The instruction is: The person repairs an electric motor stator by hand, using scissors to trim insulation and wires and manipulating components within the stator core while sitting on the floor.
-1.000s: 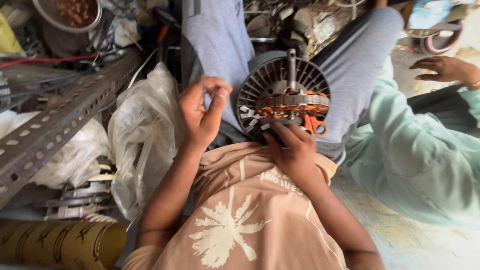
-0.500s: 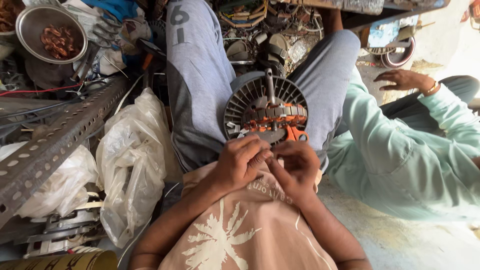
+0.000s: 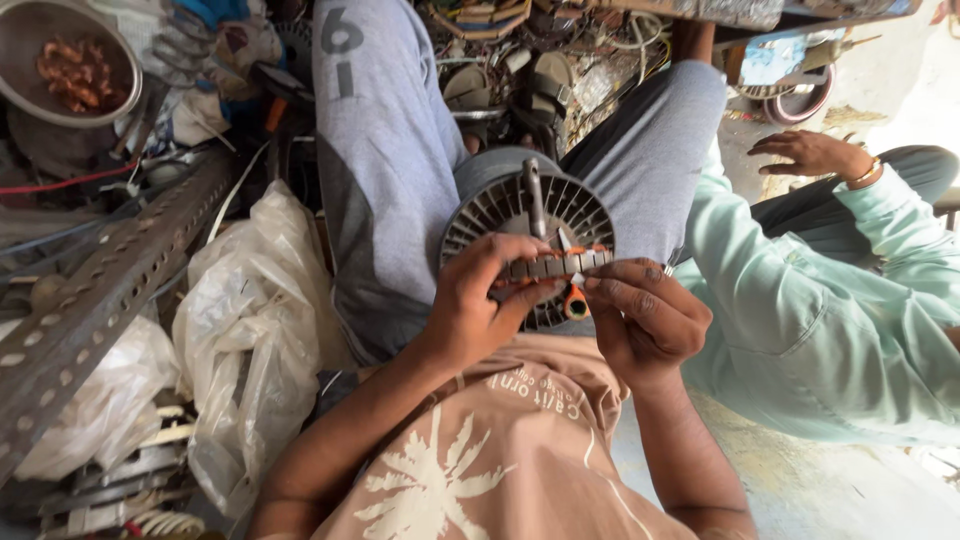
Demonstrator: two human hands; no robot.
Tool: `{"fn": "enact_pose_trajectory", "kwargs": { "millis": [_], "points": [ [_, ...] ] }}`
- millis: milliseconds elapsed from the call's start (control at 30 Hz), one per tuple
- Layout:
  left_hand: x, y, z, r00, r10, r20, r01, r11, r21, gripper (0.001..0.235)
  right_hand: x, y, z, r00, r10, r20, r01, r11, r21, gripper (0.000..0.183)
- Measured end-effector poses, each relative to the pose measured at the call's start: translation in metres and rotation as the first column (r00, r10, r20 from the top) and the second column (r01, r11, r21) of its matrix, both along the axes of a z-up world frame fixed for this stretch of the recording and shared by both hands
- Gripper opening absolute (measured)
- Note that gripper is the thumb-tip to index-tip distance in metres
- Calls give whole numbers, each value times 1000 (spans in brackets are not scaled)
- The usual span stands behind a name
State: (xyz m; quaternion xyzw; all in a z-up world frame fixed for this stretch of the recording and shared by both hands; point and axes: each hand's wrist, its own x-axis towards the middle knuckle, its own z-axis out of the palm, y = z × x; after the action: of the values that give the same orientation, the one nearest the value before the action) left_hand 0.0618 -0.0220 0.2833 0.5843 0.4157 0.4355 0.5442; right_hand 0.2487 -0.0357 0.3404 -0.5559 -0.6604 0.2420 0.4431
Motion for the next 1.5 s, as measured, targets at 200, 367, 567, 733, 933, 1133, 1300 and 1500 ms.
{"fn": "enact_pose_trajectory", "kwargs": {
  "millis": [200,367,567,733,933,1133,1300,1500],
  "points": [
    [-6,13,20,996,-74,48,76,996,-45,35,6,0,-5,999,33,-39,-33,999,2,14],
    [-10,29,31,985,-163,49,169,971,-171,25,7,3,0,997,80,-16,-81,996,-43,16],
    [-4,43,31,970,-226,91,244,921,-304,18,17,10,7,985,163,-55,-169,975,-147,18],
    [-3,43,31,970,-231,80,244,927,-285,19,17,11,13,985,171,-17,-170,962,-215,20],
    [-3,46,30,963,-255,84,268,916,-298,19,18,15,18,984,158,-85,-176,939,-295,18],
    [-1,47,30,964,-257,64,265,931,-252,19,13,13,20,987,162,0,-156,952,-263,17],
    [-6,36,22,983,-185,21,186,975,-121,26,15,13,18,988,131,-78,-148,948,-283,15],
    [0,12,-4,983,17,-184,89,829,552,20,19,17,17,981,164,-107,-189,935,-299,17]
  ]
}}
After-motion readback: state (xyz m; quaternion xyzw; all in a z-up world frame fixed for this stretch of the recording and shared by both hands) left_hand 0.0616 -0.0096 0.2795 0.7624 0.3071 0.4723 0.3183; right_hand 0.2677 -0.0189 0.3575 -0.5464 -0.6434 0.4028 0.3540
